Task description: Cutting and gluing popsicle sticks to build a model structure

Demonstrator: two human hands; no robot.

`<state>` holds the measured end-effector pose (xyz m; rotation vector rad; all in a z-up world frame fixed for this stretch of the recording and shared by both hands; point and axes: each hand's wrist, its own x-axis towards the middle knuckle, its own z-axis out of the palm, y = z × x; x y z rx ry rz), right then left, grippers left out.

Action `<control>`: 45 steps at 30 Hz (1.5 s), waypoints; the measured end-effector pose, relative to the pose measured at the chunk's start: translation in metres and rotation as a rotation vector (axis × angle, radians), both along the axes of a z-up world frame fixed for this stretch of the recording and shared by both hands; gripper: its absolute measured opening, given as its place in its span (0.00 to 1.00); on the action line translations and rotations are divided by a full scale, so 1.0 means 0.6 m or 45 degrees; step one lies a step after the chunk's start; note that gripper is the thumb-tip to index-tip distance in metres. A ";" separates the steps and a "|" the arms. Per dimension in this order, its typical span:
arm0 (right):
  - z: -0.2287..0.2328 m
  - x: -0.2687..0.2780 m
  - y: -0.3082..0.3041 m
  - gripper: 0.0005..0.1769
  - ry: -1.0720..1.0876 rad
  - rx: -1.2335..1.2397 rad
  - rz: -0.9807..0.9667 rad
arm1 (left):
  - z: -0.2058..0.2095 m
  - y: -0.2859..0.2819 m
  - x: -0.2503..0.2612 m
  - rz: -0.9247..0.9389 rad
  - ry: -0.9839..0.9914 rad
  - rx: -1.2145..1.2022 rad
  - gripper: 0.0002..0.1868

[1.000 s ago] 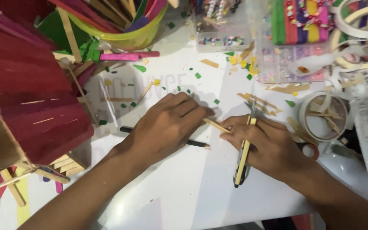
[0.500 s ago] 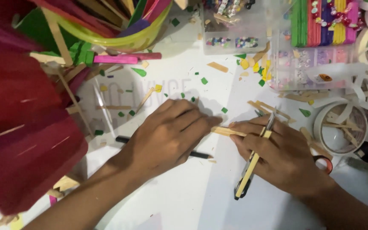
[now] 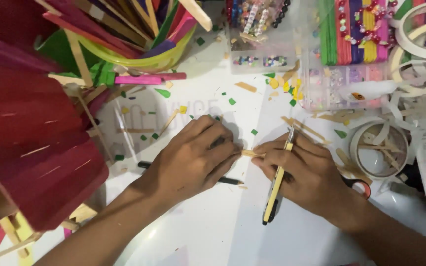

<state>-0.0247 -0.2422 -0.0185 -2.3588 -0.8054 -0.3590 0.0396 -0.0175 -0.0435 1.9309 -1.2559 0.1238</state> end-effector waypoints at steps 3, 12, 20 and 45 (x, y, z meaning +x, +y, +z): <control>-0.011 -0.003 -0.007 0.10 0.017 -0.010 0.001 | -0.001 0.002 0.004 -0.025 0.024 0.000 0.07; -0.035 -0.017 -0.015 0.11 0.171 -0.041 -0.156 | -0.003 0.018 0.007 -0.026 -0.034 0.043 0.02; -0.042 -0.013 -0.017 0.26 0.043 0.038 -0.052 | 0.003 0.011 0.013 -0.055 0.109 -0.023 0.02; 0.016 -0.030 -0.077 0.12 0.468 -0.027 -0.113 | -0.005 0.009 0.007 0.197 0.318 0.046 0.03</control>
